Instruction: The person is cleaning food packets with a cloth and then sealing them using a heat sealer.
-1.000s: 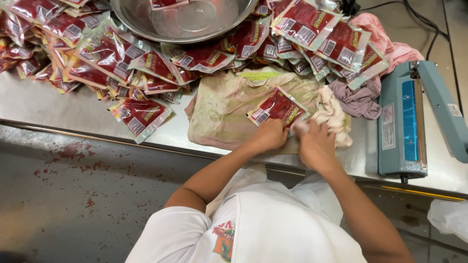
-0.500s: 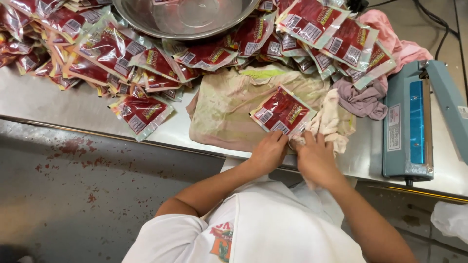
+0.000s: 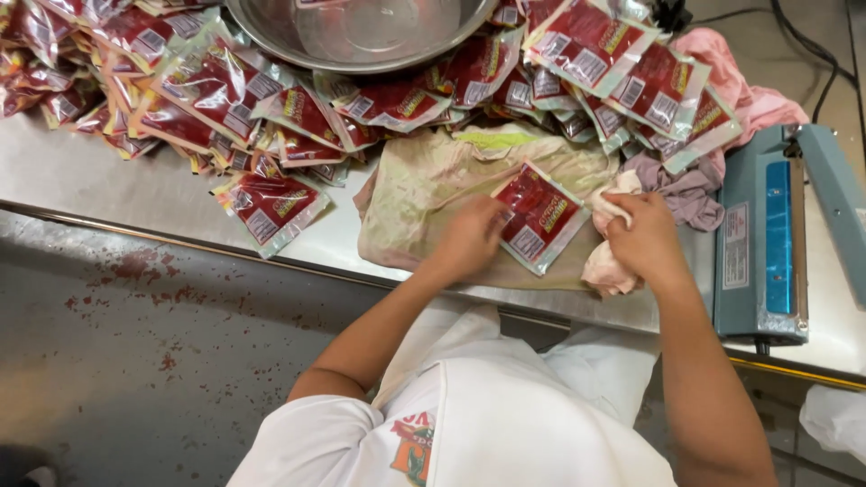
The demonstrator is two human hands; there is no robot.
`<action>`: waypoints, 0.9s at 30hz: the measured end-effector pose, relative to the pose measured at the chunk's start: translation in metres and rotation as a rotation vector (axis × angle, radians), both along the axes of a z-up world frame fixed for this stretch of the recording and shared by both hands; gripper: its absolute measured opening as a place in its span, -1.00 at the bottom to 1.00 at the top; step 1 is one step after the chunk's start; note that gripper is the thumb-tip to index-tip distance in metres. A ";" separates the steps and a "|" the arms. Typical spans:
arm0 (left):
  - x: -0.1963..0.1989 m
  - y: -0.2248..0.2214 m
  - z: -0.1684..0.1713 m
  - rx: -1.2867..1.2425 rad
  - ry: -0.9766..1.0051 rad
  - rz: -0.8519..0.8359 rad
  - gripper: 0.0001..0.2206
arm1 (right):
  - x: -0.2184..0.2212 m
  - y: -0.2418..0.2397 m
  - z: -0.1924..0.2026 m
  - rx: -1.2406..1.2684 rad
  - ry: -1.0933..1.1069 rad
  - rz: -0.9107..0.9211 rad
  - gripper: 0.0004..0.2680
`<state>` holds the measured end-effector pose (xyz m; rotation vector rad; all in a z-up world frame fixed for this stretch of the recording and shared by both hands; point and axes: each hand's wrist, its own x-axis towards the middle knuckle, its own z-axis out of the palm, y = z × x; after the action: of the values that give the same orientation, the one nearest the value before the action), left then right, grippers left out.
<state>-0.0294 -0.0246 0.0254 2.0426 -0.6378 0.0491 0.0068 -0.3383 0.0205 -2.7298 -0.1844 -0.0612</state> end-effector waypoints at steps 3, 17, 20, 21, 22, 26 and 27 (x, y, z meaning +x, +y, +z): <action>0.013 0.026 -0.003 0.244 -0.017 0.418 -0.79 | -0.020 0.051 0.068 0.099 -0.166 0.064 -0.62; 0.032 0.022 -0.034 0.459 0.121 0.402 -0.80 | 0.037 0.146 -0.002 -0.331 0.157 0.065 -0.69; 0.035 0.024 -0.039 0.425 0.139 0.400 -0.80 | 0.050 0.138 -0.006 -0.300 0.213 0.022 -0.67; 0.040 0.026 -0.042 0.427 0.137 0.402 -0.80 | 0.045 0.134 0.014 -0.298 0.210 0.024 -0.67; 0.040 0.028 -0.047 0.411 0.149 0.386 -0.81 | 0.035 0.129 0.033 -0.303 0.204 -0.036 -0.66; 0.035 0.031 -0.043 0.373 0.240 0.331 -0.81 | 0.050 0.080 -0.001 -0.344 0.141 -0.075 -0.63; 0.042 0.032 -0.044 0.370 0.237 0.331 -0.81 | 0.051 0.077 0.001 -0.346 0.138 -0.075 -0.63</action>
<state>0.0128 0.0071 -0.0186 2.4472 -0.1619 -0.1253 0.0574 -0.2614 0.0214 -3.0709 -0.0560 0.1514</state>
